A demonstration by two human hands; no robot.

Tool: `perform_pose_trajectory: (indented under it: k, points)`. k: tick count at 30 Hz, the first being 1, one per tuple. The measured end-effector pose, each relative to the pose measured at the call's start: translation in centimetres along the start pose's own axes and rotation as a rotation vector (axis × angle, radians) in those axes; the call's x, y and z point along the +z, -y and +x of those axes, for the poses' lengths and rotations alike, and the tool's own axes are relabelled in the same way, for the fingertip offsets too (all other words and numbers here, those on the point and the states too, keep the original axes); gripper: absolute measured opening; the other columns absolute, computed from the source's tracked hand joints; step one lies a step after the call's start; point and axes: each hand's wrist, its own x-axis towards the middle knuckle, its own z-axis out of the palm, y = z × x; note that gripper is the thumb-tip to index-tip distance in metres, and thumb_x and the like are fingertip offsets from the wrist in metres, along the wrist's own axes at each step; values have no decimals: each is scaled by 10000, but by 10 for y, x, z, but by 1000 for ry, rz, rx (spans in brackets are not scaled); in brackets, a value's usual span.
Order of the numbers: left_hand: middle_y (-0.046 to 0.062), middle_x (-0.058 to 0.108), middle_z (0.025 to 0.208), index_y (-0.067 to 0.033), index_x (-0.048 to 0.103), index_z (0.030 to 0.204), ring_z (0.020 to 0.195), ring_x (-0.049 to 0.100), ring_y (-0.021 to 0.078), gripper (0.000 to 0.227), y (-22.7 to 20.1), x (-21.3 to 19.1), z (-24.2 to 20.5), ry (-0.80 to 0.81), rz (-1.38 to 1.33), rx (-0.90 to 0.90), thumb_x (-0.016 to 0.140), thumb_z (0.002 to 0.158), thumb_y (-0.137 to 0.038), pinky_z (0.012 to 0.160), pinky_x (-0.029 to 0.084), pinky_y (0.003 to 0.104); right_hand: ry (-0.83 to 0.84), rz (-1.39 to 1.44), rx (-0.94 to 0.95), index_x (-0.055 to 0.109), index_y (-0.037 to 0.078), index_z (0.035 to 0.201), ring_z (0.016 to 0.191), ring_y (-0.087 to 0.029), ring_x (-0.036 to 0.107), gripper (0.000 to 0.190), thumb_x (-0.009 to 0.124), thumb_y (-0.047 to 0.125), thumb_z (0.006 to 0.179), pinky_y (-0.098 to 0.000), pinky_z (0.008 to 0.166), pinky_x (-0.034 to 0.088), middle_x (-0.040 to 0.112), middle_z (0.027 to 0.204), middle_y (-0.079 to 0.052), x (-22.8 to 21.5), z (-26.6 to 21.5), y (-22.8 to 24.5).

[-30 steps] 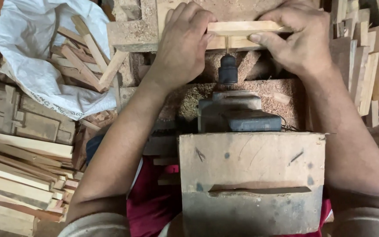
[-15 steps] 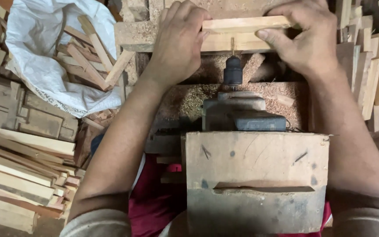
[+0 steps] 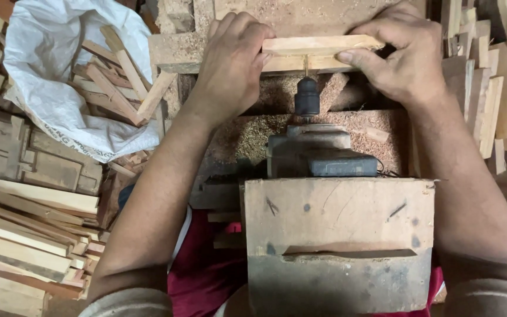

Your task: Drilling holes into small wooden sticks using a stationary drill press in a workshop environment.

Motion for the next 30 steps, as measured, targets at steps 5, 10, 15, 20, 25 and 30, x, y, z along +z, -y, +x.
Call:
perform_pose_trajectory:
  k: [5, 10, 15, 20, 25, 30]
  points:
    - [120, 556, 1083, -7, 629, 1142, 1044, 499, 269, 260, -2, -1, -5, 2, -30, 25, 562, 896, 45, 932, 404, 430, 17, -7, -16, 796, -76, 1096, 941, -305, 655, 262, 914, 155, 1059, -437, 953, 493, 757, 1031, -173, -2, -1, 1]
    - [108, 562, 1142, -27, 636, 1161, 1107, 470, 275, 476, -7, 6, 7, -13, 23, 4, 460, 753, 145, 952, 364, 425, -1, 52, 14, 794, -92, 1116, 1019, -300, 632, 250, 906, 117, 1038, -413, 922, 510, 753, 1058, -183, 3, 9, 3]
    - [63, 548, 1006, -54, 637, 1071, 965, 470, 250, 160, -14, 12, 10, -125, 79, 12, 644, 1001, -198, 821, 391, 403, 6, -20, 30, 814, -5, 1152, 994, -260, 616, 244, 972, 132, 1027, -427, 986, 407, 746, 1043, -107, 15, 12, 7]
    - [78, 537, 992, -52, 617, 1030, 950, 460, 250, 157, -12, 15, 10, -127, 110, 19, 598, 993, -203, 817, 398, 409, 18, -21, -34, 809, -38, 1140, 1013, -296, 659, 246, 936, 146, 1038, -448, 990, 456, 773, 1085, -148, 15, 17, 7]
    - [92, 519, 993, -41, 589, 1012, 945, 451, 261, 140, -16, 11, 9, -104, 86, 38, 628, 976, -171, 817, 373, 406, 24, 43, -47, 798, -101, 1116, 923, -287, 694, 241, 955, 70, 1048, -390, 822, 516, 765, 1052, -204, 13, 17, 11]
    - [76, 513, 984, -58, 607, 1028, 938, 443, 244, 126, -14, 15, 6, -118, 74, 47, 595, 987, -176, 789, 368, 405, 19, 10, -61, 808, -98, 1095, 937, -299, 644, 289, 943, 148, 1026, -417, 904, 493, 761, 1019, -183, 13, 16, 12]
